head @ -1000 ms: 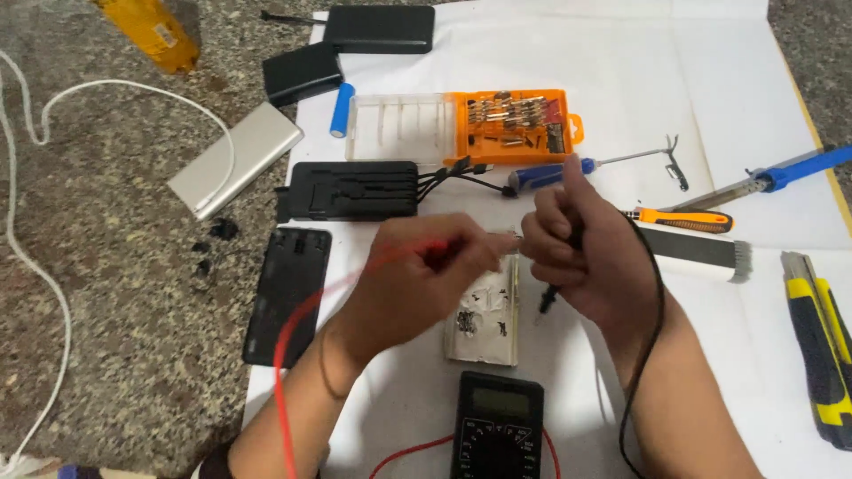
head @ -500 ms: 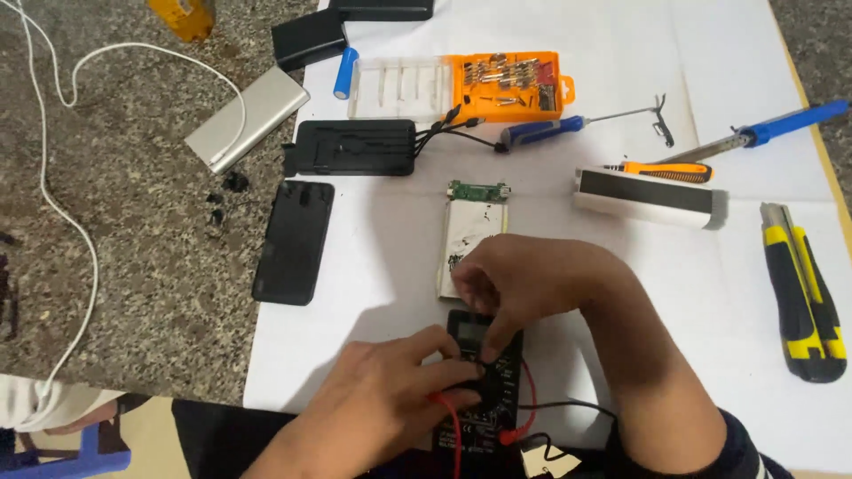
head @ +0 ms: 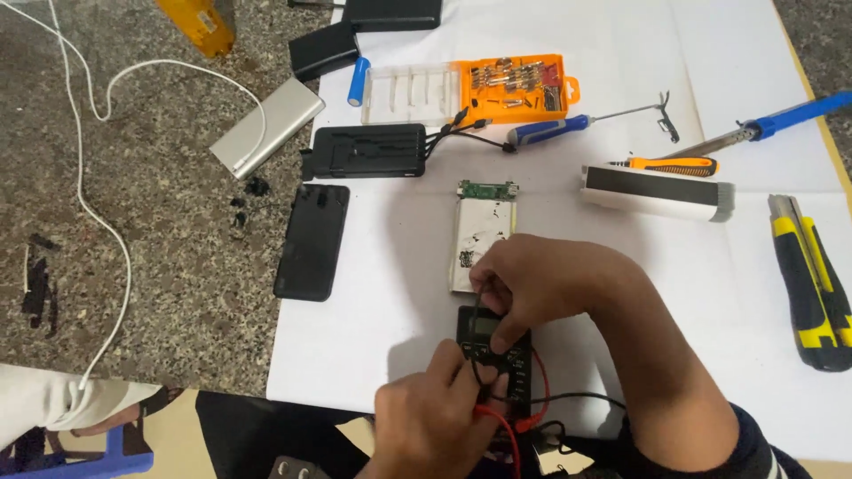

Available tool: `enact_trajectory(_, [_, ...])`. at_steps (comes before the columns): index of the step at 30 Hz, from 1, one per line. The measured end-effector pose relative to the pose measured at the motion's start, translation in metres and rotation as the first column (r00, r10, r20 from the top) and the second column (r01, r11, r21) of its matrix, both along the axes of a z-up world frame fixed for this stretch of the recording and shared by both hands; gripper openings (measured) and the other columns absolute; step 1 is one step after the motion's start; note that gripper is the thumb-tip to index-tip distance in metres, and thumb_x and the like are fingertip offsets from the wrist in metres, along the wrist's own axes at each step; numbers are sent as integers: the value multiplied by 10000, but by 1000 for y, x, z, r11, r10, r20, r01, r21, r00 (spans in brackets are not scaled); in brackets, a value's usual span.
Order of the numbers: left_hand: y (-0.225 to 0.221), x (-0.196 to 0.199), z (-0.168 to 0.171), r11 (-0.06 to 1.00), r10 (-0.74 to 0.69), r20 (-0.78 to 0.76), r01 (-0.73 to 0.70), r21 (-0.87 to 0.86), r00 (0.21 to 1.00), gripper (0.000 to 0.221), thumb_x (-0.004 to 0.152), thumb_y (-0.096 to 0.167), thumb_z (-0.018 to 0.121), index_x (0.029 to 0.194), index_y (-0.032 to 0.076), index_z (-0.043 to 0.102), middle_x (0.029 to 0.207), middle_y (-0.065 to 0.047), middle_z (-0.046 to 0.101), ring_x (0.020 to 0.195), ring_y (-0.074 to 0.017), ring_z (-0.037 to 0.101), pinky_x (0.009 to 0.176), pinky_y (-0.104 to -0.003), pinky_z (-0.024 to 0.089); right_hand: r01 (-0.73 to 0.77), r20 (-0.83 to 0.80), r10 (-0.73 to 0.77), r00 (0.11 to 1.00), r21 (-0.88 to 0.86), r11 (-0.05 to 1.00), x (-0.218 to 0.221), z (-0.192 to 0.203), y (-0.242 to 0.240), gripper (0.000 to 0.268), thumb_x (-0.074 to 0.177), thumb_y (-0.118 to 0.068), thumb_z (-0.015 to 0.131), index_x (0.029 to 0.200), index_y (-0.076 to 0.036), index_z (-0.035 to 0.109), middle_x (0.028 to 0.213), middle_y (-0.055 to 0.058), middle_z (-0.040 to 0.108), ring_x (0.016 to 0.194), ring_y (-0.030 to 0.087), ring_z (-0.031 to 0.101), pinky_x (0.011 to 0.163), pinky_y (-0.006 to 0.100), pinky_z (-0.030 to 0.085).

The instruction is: Using a digital multimeter to measure the voltage of a lithium-ion battery on a repair bench.

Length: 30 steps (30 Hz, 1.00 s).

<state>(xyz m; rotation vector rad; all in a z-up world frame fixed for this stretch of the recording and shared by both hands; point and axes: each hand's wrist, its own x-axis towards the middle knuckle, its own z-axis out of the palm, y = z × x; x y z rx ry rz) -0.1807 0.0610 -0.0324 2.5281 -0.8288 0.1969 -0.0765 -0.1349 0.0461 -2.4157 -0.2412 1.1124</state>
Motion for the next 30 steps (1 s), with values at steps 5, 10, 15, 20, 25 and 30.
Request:
enact_trajectory(5, [-10, -3, -1, 995, 79, 120, -72, -64, 990, 242, 901, 334, 701, 747, 157, 641, 752, -15, 532, 322, -222, 442, 254, -386, 340, -10, 8, 10, 1000, 10, 1000, -4, -7, -1, 362, 684, -268, 936, 705, -154, 593, 658, -42, 643, 650, 136, 573, 628, 300, 441])
enact_trajectory(10, [-13, -7, 7, 988, 146, 274, -124, -96, 951, 217, 888, 269, 695, 732, 157, 594, 714, 9, 507, 359, -177, 403, 302, -313, 311, 1, 14, -2, 1000, 36, 999, -8, -14, -4, 356, 738, -246, 936, 713, -154, 592, 651, -41, 632, 639, 128, 556, 629, 294, 443])
enact_trajectory(15, [-5, -2, 4, 994, 45, 110, -34, -102, 993, 272, 957, 308, 689, 773, 128, 602, 739, -22, 546, 379, -219, 455, 303, -352, 357, 118, 11, -120, 993, 88, 989, -15, -13, -4, 340, 741, -191, 922, 734, -139, 586, 661, -26, 621, 639, 125, 527, 616, 289, 421])
enact_trajectory(20, [10, 7, 3, 974, -110, -136, 80, -211, 985, 133, 878, 183, 706, 1004, 143, 690, 966, 21, 662, 632, -247, 656, 412, -384, 499, 263, 103, -288, 952, 205, 943, -34, -37, -15, 400, 689, -110, 938, 705, -131, 538, 632, -23, 512, 641, 132, 441, 612, 287, 382])
enact_trajectory(25, [16, 26, 9, 927, -309, -267, 227, -297, 913, 50, 916, 99, 664, 959, 105, 639, 913, -12, 614, 612, -282, 630, 458, -397, 486, 409, 259, -430, 865, 136, 903, -57, -30, -7, 552, 644, -220, 964, 609, -127, 422, 561, -23, 452, 606, 140, 377, 567, 320, 313])
enact_trajectory(30, [20, 44, 6, 864, -483, -156, 440, -245, 862, 184, 803, 33, 681, 963, 109, 629, 930, -21, 617, 670, -307, 639, 425, -444, 474, 512, 280, -523, 805, 118, 851, -71, -28, -5, 572, 742, -308, 966, 638, -120, 436, 579, -7, 451, 612, 147, 364, 552, 339, 310])
